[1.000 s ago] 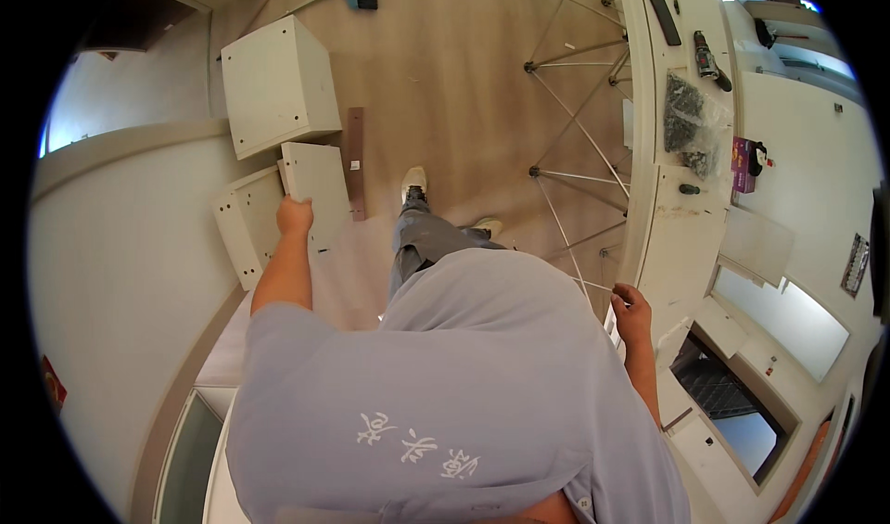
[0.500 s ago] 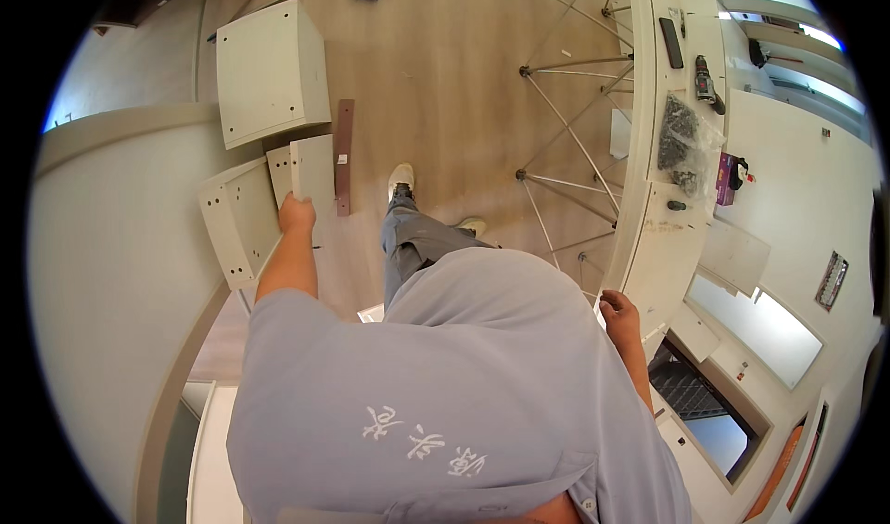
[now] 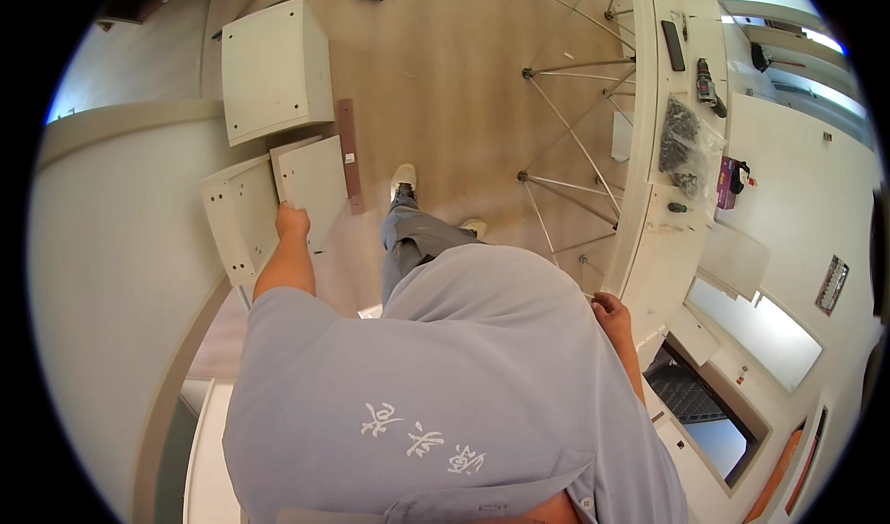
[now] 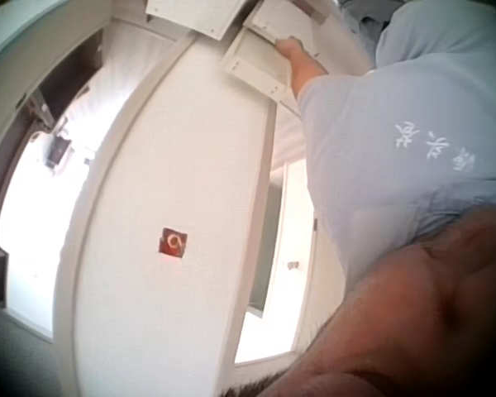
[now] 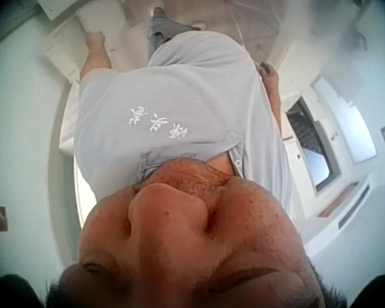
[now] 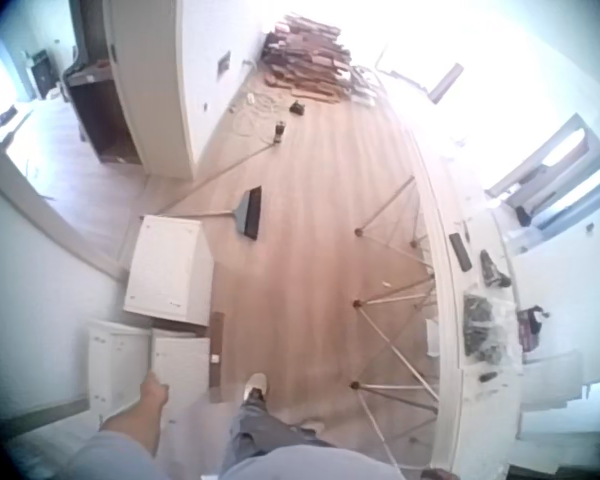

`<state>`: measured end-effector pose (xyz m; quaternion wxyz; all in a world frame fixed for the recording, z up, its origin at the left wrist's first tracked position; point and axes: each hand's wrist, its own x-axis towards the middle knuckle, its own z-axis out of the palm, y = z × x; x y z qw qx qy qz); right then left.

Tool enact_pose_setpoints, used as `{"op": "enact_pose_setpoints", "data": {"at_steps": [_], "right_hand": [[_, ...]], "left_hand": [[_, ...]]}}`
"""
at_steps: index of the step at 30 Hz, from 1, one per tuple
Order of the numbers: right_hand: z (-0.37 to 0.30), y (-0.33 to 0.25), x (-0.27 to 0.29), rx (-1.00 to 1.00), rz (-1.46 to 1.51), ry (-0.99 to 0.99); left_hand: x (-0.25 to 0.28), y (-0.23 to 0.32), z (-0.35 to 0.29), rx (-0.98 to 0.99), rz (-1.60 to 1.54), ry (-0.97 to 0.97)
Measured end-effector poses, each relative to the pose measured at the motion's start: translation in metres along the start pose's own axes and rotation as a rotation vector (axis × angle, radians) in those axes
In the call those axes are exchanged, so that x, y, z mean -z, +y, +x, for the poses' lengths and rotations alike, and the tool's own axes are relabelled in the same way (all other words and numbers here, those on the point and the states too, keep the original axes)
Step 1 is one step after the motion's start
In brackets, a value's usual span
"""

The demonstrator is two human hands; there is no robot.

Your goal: The person uses a power drill to drive screws into white furniture panels on a table, then picks up and stacks the panels onto a pile on the floor.

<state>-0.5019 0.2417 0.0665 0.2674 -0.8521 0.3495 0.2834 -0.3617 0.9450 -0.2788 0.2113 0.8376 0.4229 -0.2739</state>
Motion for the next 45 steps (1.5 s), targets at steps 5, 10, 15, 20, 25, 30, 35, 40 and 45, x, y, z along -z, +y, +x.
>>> {"op": "enact_pose_setpoints", "data": {"at_steps": [5,10,15,20,25,30,35,40,45], "right_hand": [[0.008,0.025,-0.021,-0.061,0.042,-0.023],[0.011,0.044,-0.038,-0.013,0.09,-0.065],[-0.008,0.051,-0.057,-0.066,0.224,-0.042],[-0.049,0.076,-0.089,-0.044,0.203,0.053],[-0.095,0.14,-0.141,-0.186,0.436,0.174],[-0.131,0.236,-0.211,-0.351,0.55,0.232],[-0.126,0.335,-0.259,-0.476,0.878,0.356],[-0.118,0.45,-0.236,-0.507,0.795,0.486],[-0.129,0.541,-0.166,-0.506,0.929,0.837]], "left_hand": [[0.026,-0.005,0.003,0.054,-0.013,0.026],[0.027,-0.014,0.01,-0.005,-0.045,0.107],[0.02,0.029,-0.014,-0.412,-0.085,0.583],[0.021,0.186,-0.1,-0.756,-0.361,-0.075],[0.039,0.362,-0.305,-1.25,-0.582,-0.725],[0.107,0.415,-0.572,-2.165,-0.632,-1.189],[0.094,0.379,-0.772,-2.452,-0.448,-2.138],[0.005,0.342,-0.908,-2.008,0.108,-2.751],[-0.068,0.311,-0.998,-1.887,0.149,-2.852]]}}
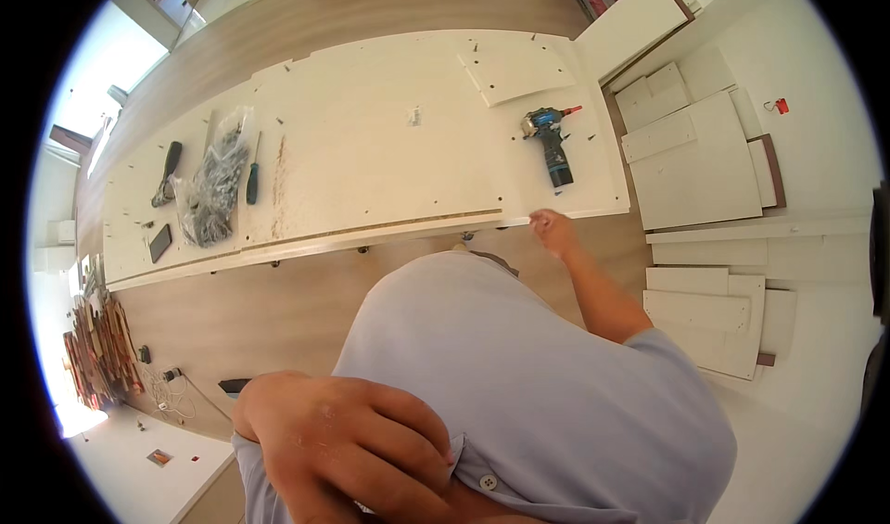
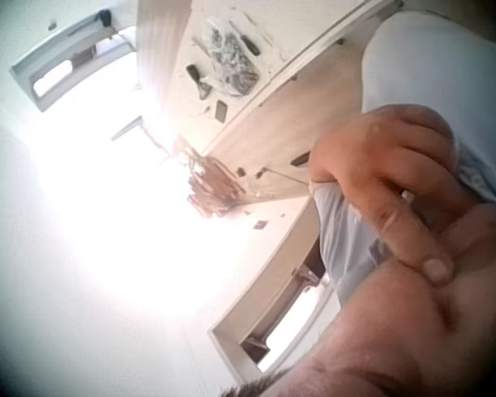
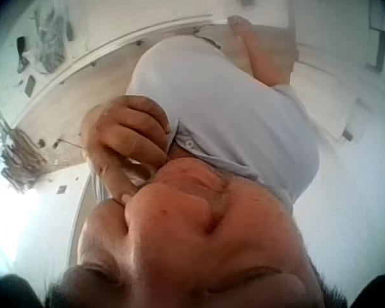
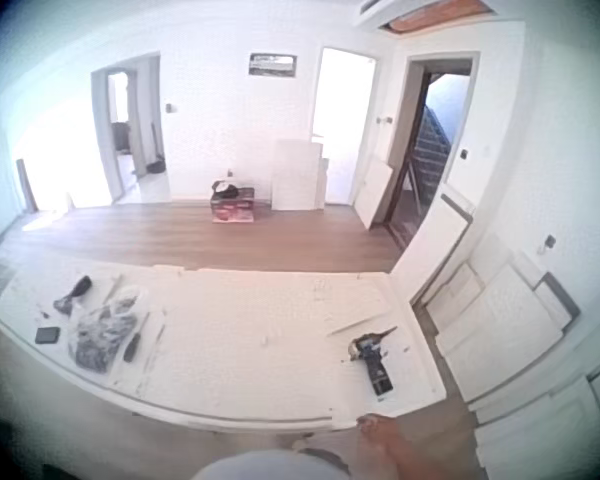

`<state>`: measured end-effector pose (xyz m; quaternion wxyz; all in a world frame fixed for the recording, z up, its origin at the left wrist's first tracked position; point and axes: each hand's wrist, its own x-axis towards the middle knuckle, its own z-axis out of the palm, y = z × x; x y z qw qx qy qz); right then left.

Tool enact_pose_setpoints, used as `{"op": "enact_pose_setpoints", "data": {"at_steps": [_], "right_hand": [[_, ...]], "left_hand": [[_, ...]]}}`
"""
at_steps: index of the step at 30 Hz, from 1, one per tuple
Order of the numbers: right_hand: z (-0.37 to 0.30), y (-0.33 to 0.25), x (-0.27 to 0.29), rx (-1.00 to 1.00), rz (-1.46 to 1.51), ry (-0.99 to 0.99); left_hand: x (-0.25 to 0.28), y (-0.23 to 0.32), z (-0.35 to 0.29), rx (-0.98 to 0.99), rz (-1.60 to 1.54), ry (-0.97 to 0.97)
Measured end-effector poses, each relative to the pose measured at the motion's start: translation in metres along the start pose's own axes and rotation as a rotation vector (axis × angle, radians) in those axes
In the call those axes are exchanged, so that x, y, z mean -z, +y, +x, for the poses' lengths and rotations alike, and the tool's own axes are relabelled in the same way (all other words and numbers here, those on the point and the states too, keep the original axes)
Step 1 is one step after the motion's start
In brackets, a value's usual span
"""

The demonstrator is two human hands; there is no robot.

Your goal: The person uses a power drill to drive screws into white furniture panels on a table, then picks up and stacks the panels onto a pile on the floor.

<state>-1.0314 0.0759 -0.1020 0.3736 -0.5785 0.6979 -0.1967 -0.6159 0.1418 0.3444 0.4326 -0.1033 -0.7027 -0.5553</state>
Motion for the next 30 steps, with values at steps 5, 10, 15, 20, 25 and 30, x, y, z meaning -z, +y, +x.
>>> {"op": "enact_pose_setpoints", "data": {"at_steps": [5,10,15,20,25,30], "right_hand": [[0.058,-0.028,0.068,0.152,-0.113,0.343],[0.102,-0.043,0.069,0.014,-0.208,0.366],[0.122,-0.07,0.069,-0.221,-0.423,0.145],[0.161,-0.091,0.108,0.14,-0.339,0.404],[0.32,-0.079,0.149,0.206,-0.23,0.446],[0.423,-0.09,0.139,-0.254,-0.503,0.05]], "left_hand": [[0.018,-0.034,0.065,0.037,0.046,-0.059],[0.066,-0.08,0.076,0.015,-0.174,-0.197],[0.116,-0.165,-0.017,0.818,0.571,0.274],[0.119,-0.24,-0.202,1.552,0.892,0.377],[0.041,-0.21,-0.299,1.72,0.458,0.737],[-0.027,-0.175,-0.288,1.823,0.459,1.019]]}}
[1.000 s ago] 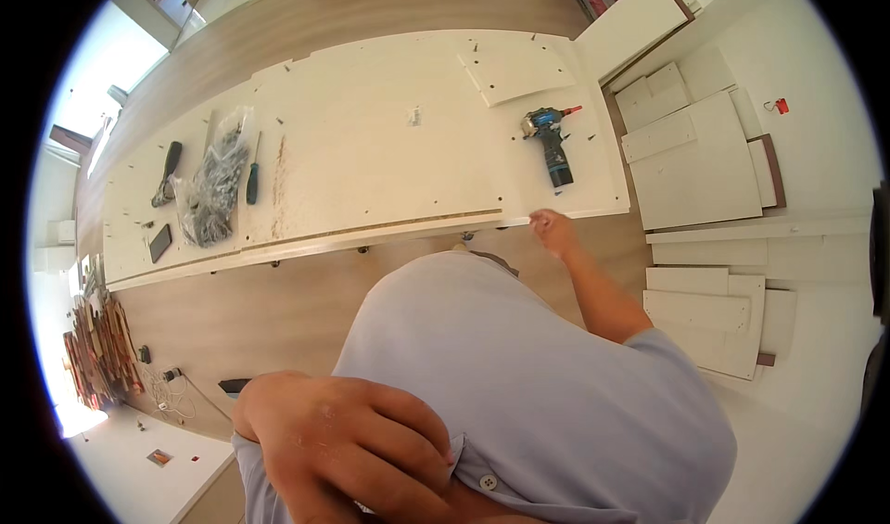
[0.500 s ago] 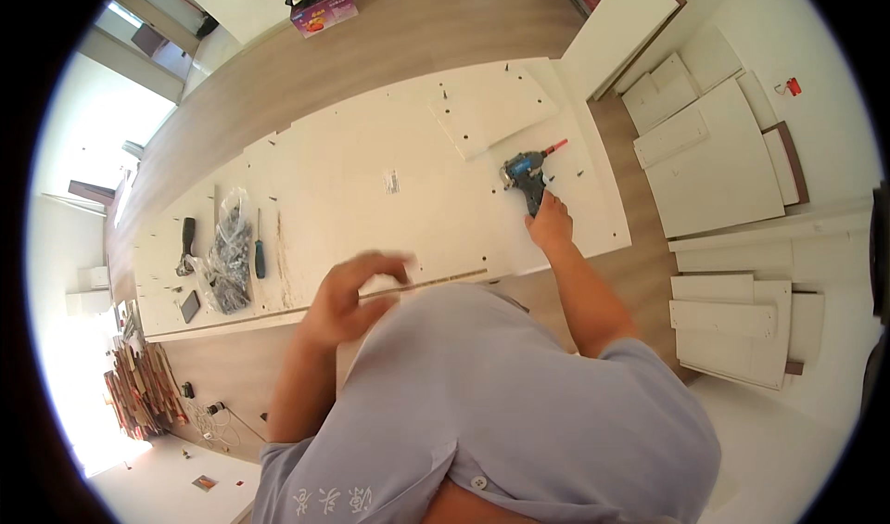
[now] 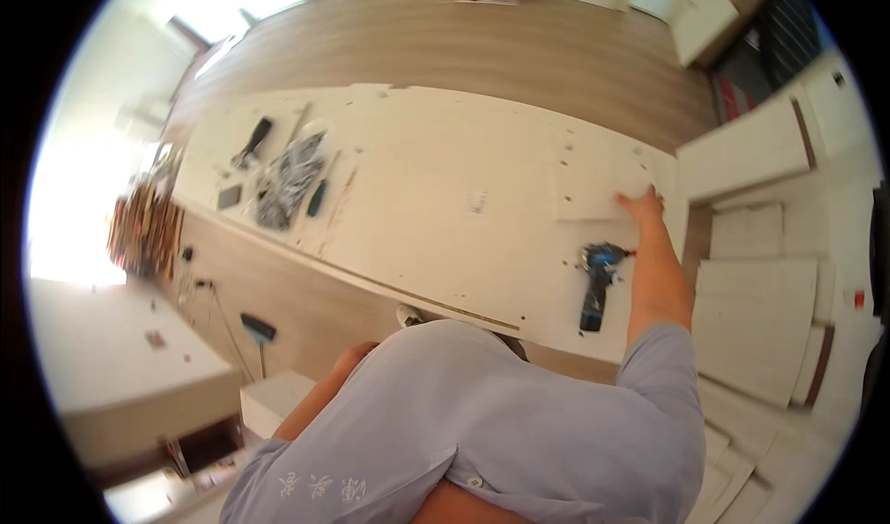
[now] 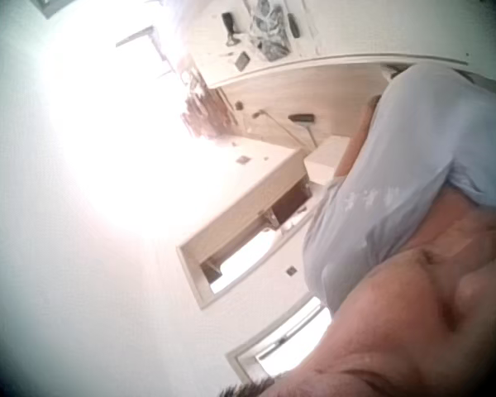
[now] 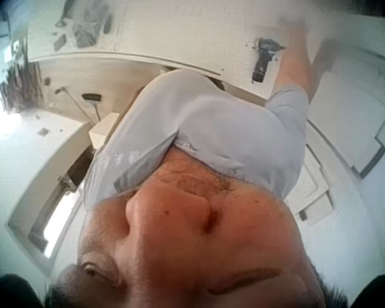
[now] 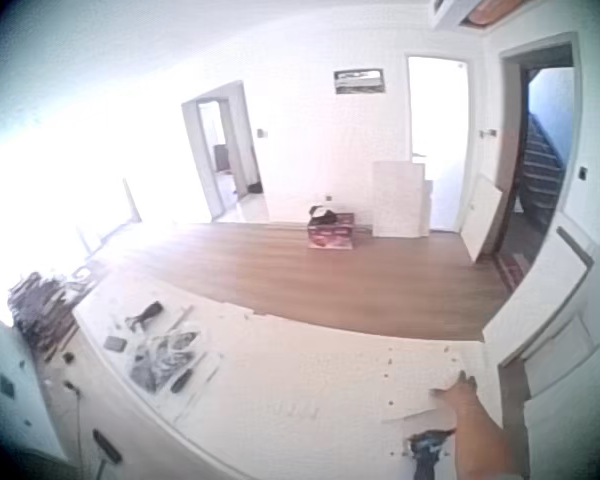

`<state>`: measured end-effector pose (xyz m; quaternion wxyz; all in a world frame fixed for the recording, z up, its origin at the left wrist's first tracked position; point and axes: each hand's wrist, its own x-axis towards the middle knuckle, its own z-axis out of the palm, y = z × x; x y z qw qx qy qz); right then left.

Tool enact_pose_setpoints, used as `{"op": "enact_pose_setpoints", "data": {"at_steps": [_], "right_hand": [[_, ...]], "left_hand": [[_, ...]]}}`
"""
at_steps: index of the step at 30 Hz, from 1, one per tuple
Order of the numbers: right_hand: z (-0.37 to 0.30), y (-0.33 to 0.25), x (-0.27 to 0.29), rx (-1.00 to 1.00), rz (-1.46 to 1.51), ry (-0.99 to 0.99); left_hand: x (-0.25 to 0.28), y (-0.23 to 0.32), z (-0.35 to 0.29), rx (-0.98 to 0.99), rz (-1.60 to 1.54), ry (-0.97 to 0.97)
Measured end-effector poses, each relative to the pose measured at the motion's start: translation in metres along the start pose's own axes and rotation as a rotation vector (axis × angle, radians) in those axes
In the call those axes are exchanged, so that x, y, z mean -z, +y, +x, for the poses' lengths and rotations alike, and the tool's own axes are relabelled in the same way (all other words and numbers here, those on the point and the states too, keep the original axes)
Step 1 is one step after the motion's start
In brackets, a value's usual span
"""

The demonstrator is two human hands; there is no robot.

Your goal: The person uses a power drill to drive screws into white furniture panels on a table, then picks up and stacks the panels onto a pile on the floor.

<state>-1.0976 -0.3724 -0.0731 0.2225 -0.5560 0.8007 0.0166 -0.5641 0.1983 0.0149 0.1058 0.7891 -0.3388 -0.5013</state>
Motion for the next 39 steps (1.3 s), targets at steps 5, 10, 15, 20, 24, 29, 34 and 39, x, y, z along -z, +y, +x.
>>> {"op": "enact_pose_setpoints", "data": {"at_steps": [5,10,15,20,24,29,34,39], "right_hand": [[-0.036,-0.067,0.0,0.229,-0.152,-0.087],[-0.125,-0.154,-0.049,0.546,-0.265,-0.166],[-0.243,-0.186,-0.115,0.741,-0.264,-0.248],[-0.313,-0.154,-0.147,1.081,-0.165,-0.309],[-0.316,-0.134,-0.154,1.089,0.183,-0.479],[-0.318,-0.134,-0.161,0.993,0.256,-0.424],[-0.336,-0.153,-0.181,0.791,0.182,-0.277],[-0.371,-0.198,-0.227,0.462,0.187,-0.101]], "left_hand": [[-0.008,-0.014,0.011,0.043,-0.139,0.087],[-0.016,0.008,0.071,0.031,-0.179,0.102],[-0.011,0.05,0.122,0.329,-0.824,0.064],[0.008,0.043,0.136,0.422,-0.976,0.055],[0.049,0.019,0.118,0.398,-0.809,0.057],[0.098,0.004,0.112,0.135,-0.931,0.006],[0.188,-0.061,0.132,-0.144,-1.198,-0.014],[0.34,-0.179,0.155,-0.398,-1.644,0.306]]}}
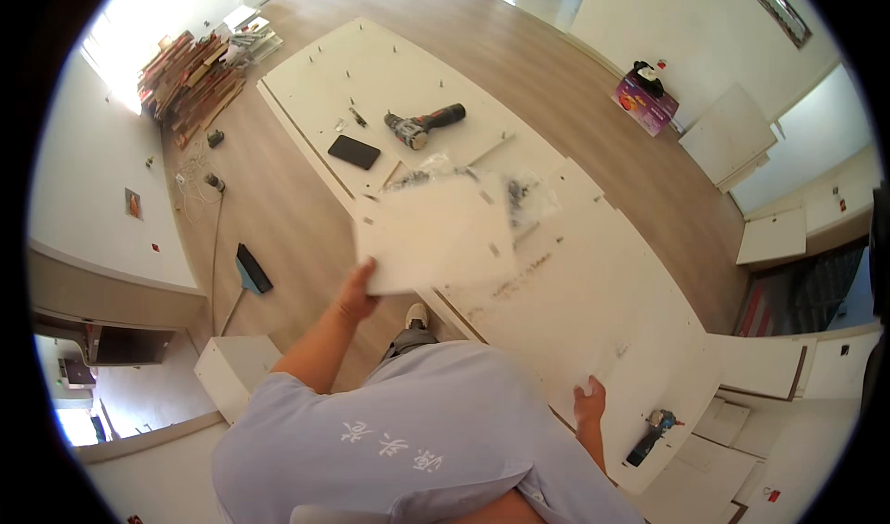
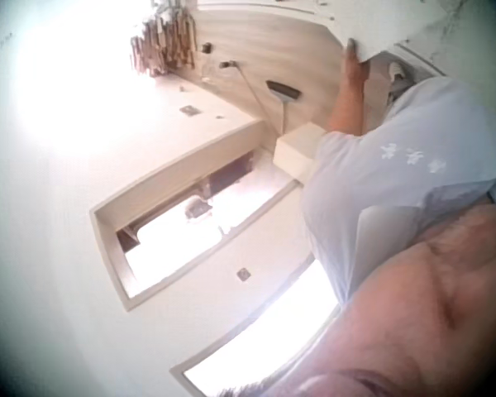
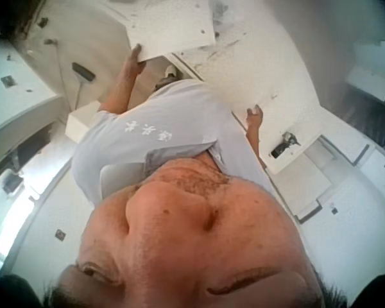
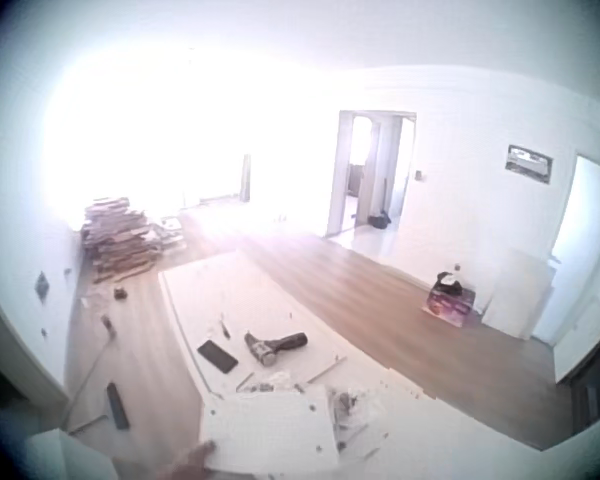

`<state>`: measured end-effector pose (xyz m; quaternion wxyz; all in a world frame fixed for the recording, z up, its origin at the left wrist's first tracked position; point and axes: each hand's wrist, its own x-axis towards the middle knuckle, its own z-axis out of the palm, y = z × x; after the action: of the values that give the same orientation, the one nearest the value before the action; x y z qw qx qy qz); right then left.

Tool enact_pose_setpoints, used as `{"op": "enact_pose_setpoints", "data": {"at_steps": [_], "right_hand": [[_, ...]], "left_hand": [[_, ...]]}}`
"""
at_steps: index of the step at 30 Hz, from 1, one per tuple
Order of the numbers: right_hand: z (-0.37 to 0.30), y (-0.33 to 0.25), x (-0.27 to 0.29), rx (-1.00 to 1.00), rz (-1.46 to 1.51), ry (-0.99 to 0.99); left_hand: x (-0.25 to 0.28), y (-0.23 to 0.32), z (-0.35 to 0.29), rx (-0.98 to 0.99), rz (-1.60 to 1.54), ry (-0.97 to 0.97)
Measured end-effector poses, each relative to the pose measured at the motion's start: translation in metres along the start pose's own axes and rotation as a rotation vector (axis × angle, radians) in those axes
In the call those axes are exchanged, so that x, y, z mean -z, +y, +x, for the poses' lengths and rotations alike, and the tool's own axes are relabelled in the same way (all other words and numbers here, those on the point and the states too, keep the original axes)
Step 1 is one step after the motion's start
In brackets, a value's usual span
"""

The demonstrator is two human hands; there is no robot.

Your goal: The person uses a power drill to drive screws into white furniture panels on a table, then picks up and stacks the panels onto a pile on the floor.

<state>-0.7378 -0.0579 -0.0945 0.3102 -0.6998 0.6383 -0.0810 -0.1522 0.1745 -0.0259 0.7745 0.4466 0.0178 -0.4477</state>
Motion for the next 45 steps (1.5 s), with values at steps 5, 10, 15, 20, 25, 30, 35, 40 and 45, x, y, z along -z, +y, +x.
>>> {"op": "enact_pose_setpoints", "data": {"at_steps": [5,10,15,20,25,30,35,40,45], "right_hand": [[-0.013,-0.065,-0.045,-0.037,-0.264,-0.102],[-0.023,-0.113,-0.062,-0.158,-0.25,-0.157],[-0.013,-0.132,-0.069,-0.277,-0.305,-0.222],[0.006,-0.124,-0.068,-0.397,-0.162,-0.223],[0.008,-0.101,-0.078,-0.438,-0.071,-0.126],[0.002,-0.087,-0.078,-0.407,0.054,-0.192],[-0.004,-0.093,-0.07,-0.374,-0.139,-0.256],[-0.005,-0.123,-0.066,-0.38,-0.26,-0.271],[-0.009,-0.144,-0.059,-0.376,-0.252,-0.273]], "left_hand": [[0.091,0.137,0.114,-0.29,-0.08,0.518],[0.157,0.209,0.232,-0.421,-0.319,0.718],[0.187,0.226,0.307,-0.443,-0.39,0.886],[0.207,0.263,0.356,-0.187,0.015,0.866],[0.205,0.285,0.383,-0.08,0.781,0.81],[0.169,0.258,0.354,-0.247,1.126,0.651],[0.064,0.168,0.294,-0.438,1.003,0.207],[-0.059,0.098,0.211,-0.609,1.098,-0.427],[-0.122,0.084,0.196,-0.744,1.709,-0.987]]}}
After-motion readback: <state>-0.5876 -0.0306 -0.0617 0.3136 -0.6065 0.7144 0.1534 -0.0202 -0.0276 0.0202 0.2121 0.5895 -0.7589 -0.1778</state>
